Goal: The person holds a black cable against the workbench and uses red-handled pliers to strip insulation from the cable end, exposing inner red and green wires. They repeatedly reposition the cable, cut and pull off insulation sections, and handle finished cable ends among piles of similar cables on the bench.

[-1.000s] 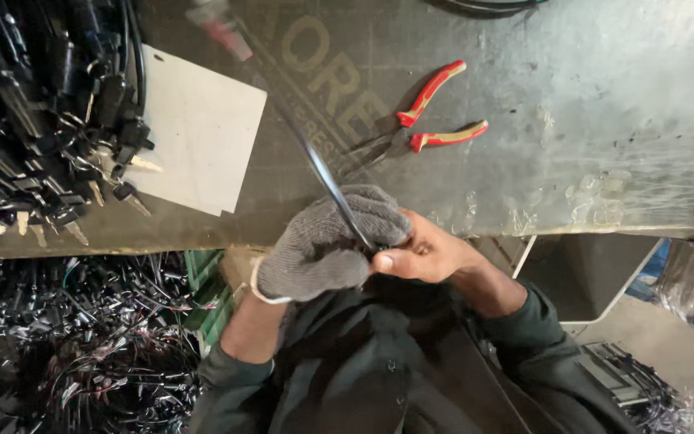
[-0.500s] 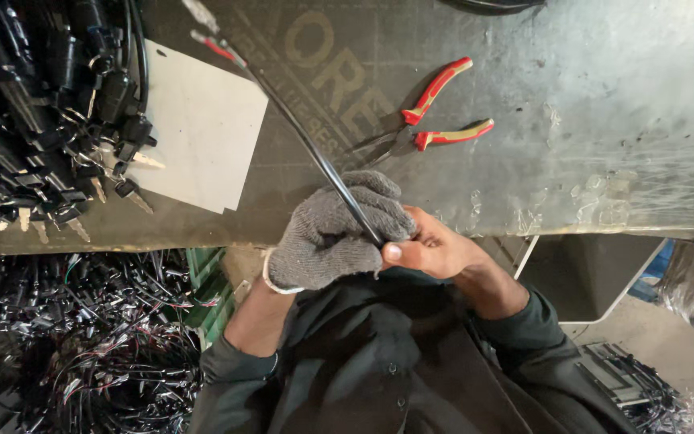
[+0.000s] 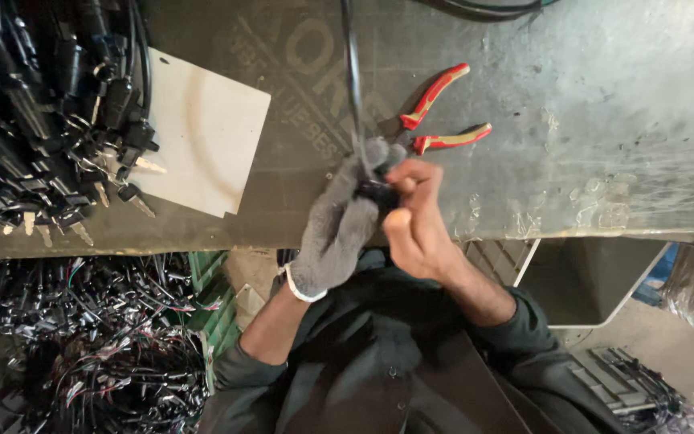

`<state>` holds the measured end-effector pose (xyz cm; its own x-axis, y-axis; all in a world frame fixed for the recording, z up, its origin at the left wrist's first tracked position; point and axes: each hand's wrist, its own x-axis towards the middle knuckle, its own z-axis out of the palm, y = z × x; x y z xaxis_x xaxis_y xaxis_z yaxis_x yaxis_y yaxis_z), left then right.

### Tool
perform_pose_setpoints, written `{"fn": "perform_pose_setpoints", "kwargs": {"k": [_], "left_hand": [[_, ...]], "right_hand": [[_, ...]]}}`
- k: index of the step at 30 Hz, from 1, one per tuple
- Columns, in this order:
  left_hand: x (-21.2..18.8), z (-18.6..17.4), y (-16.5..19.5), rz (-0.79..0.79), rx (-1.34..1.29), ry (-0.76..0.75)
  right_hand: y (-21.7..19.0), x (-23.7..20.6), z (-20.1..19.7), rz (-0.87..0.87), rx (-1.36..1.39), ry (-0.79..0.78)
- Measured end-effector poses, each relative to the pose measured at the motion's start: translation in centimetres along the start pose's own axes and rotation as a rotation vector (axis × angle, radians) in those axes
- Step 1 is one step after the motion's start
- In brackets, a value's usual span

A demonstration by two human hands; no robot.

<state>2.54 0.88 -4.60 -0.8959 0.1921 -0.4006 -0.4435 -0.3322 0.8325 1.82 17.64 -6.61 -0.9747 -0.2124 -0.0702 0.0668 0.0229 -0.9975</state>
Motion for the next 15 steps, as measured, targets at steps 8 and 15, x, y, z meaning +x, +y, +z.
{"fn": "perform_pose_setpoints", "kwargs": {"k": [8, 15], "left_hand": [[-1.2, -2.1, 0.2, 0.366, -0.011, 0.051], [-1.5, -1.5, 2.2, 0.367, 0.085, -0.066]], "right_hand": [[-5.4, 6.7, -6.1, -0.572, -1.120, -0.224], [-0.5, 5.0, -8.3, -0.294, -1.095, -0.092]]}}
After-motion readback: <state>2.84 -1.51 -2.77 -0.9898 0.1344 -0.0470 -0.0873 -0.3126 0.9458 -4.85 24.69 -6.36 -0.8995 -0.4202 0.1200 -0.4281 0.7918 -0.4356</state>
